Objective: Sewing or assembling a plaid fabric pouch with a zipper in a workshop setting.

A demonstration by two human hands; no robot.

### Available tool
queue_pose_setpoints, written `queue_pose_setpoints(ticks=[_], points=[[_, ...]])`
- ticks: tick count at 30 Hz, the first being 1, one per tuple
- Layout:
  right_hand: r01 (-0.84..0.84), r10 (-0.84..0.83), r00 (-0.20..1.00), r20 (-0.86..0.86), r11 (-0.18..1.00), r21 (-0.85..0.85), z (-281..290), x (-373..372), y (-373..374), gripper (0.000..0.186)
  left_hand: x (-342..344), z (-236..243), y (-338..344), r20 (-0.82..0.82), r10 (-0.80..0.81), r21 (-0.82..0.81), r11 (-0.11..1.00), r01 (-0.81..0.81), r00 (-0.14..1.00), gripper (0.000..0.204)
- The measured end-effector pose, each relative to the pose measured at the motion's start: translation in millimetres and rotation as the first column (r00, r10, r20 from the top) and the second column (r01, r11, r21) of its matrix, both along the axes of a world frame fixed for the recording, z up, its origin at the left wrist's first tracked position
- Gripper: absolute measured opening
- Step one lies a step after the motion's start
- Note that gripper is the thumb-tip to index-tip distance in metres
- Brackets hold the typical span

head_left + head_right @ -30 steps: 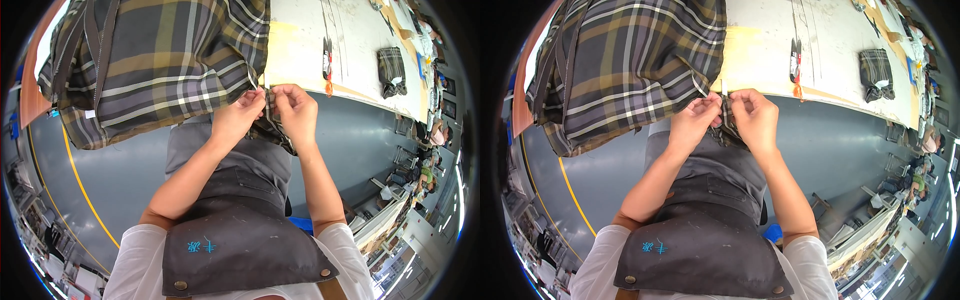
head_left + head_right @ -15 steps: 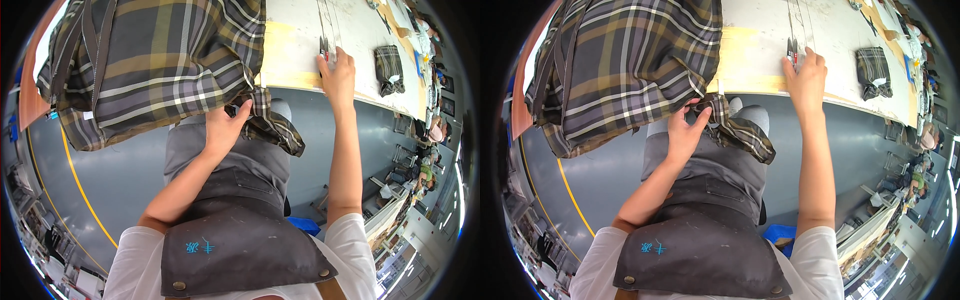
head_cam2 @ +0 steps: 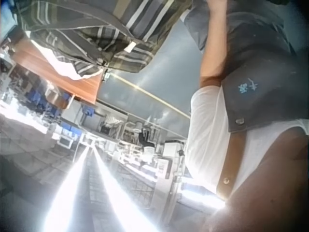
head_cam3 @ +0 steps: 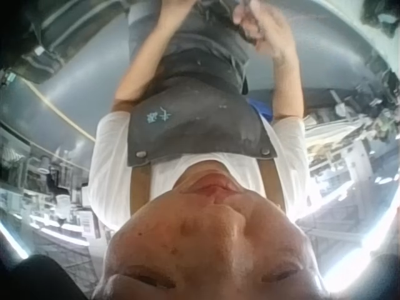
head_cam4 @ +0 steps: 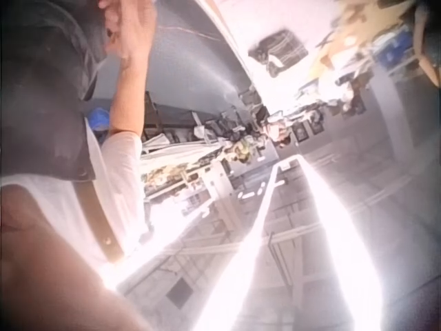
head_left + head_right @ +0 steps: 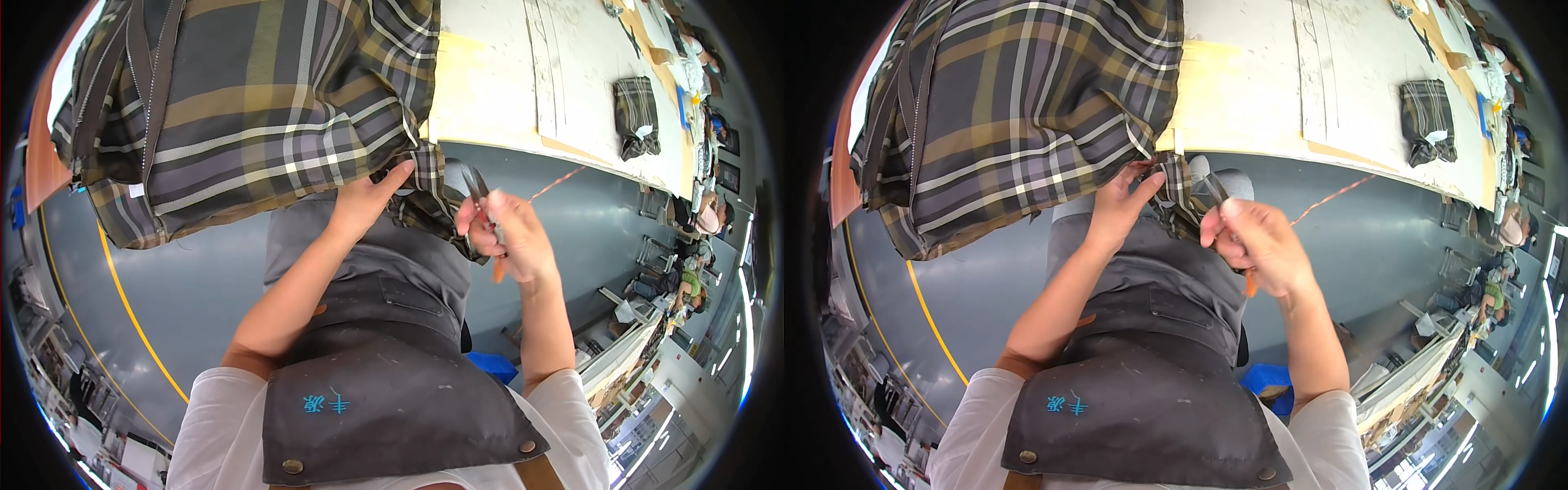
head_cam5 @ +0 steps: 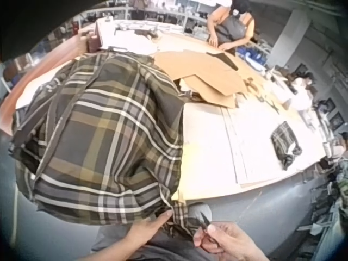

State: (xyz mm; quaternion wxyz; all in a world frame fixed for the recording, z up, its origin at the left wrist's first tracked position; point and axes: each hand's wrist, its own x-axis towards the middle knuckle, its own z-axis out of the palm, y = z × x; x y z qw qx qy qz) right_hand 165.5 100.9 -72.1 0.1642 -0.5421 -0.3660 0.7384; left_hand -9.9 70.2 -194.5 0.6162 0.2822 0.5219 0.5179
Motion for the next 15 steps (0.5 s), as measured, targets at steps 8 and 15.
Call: queue_pose_setpoints(ticks=[8,15], points=[[0.022,-0.024,1.000,-0.004,0.979,-0.205,-7.4,-2.9,3.8,0.048,-2.0,2.1,2.2,0.001,-0.056,-0.019,0.998,0.056,0.998,0.036],[0.001,0.019,0.994,0.110,0.984,-0.179,-3.2,-17.4,13.3,0.046,-5.7,7.1,2.1,0.022,-0.095,-0.130,0.987,0.097,0.995,0.037]])
